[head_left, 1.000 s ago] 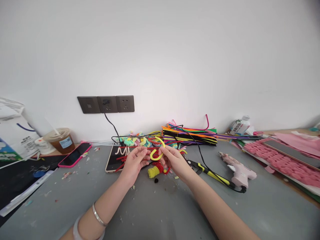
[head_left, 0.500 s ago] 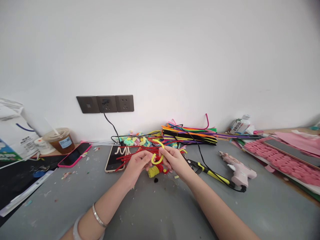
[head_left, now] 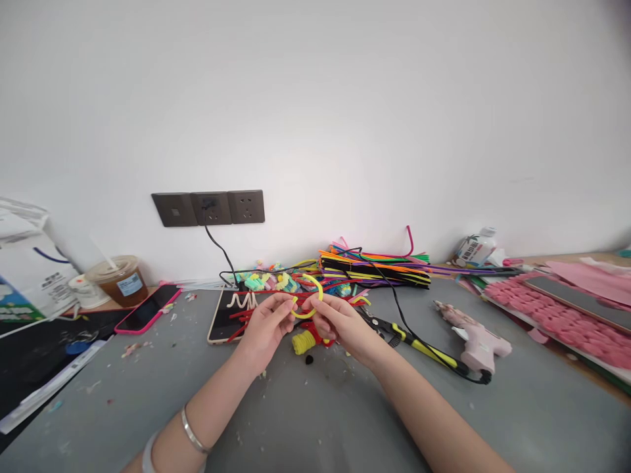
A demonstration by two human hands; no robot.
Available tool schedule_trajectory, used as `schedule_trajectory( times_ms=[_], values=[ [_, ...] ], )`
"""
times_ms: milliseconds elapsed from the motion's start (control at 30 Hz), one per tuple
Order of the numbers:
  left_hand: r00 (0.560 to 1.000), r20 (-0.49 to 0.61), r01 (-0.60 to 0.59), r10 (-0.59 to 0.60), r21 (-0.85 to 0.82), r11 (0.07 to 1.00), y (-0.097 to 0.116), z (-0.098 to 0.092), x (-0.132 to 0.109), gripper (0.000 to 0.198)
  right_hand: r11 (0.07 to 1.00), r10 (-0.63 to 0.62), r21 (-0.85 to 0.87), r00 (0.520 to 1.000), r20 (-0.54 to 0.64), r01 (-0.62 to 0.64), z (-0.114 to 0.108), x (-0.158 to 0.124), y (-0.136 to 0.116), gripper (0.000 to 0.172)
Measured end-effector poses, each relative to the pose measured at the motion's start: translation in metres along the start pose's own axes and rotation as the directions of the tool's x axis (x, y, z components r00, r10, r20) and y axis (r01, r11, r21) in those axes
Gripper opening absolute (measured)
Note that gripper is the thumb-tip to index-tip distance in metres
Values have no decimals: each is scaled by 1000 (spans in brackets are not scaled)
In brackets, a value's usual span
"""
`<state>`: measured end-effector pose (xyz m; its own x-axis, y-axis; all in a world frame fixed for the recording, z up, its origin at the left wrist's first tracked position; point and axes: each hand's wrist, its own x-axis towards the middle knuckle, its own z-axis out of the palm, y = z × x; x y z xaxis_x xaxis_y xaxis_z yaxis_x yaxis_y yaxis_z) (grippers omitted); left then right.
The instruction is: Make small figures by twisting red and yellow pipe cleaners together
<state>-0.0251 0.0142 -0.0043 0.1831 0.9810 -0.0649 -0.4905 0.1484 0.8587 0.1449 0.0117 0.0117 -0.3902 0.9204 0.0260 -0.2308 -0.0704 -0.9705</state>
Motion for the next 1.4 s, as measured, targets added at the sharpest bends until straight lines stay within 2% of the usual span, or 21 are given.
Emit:
schedule_trajectory(
  times_ms=[200, 333, 467, 600, 700, 867, 1033, 1167, 1267, 1400],
  values=[
    [998, 20, 66, -66, -28, 997, 0, 2, -1, 28, 996, 5, 92, 998, -56, 1, -3, 2, 4, 39],
    [990, 94, 102, -101, -3, 995, 3, 5, -4, 25, 992, -45, 113, 994, -103, 57, -4, 4, 5, 37],
    [990, 100, 92, -98, 68, 994, 5, 6, -5, 27, 989, -108, 87, 984, -142, 121, -3, 5, 3, 38],
    [993, 70, 84, -97, 168, 982, 4, 7, -6, 28, 984, -155, 69, 979, -133, 165, -4, 5, 2, 35],
    [989, 94, 88, -111, 217, 972, 2, 7, -7, 29, 978, -185, 77, 976, -116, 194, -7, 5, 3, 33],
    [990, 115, 40, -78, 303, 952, -2, 5, -8, 30, 983, -154, 90, 985, -79, 161, -8, 5, 5, 33],
    [999, 35, -40, 33, 253, 967, -3, 4, -5, 31, 994, -95, 57, 994, -46, 98, -5, 4, 3, 33],
    [999, -36, -19, 27, 218, 976, -3, 3, -3, 33, 996, -79, 28, 997, -22, 79, -4, 4, 4, 34],
    [999, -34, 11, -4, 222, 975, -2, 4, -3, 33, 995, -96, 21, 995, -38, 96, -6, 5, 6, 33],
    [999, 19, 27, -33, 271, 962, 1, 4, -5, 32, 986, -162, -34, 986, -42, 161, -9, 5, 6, 29]
  ],
)
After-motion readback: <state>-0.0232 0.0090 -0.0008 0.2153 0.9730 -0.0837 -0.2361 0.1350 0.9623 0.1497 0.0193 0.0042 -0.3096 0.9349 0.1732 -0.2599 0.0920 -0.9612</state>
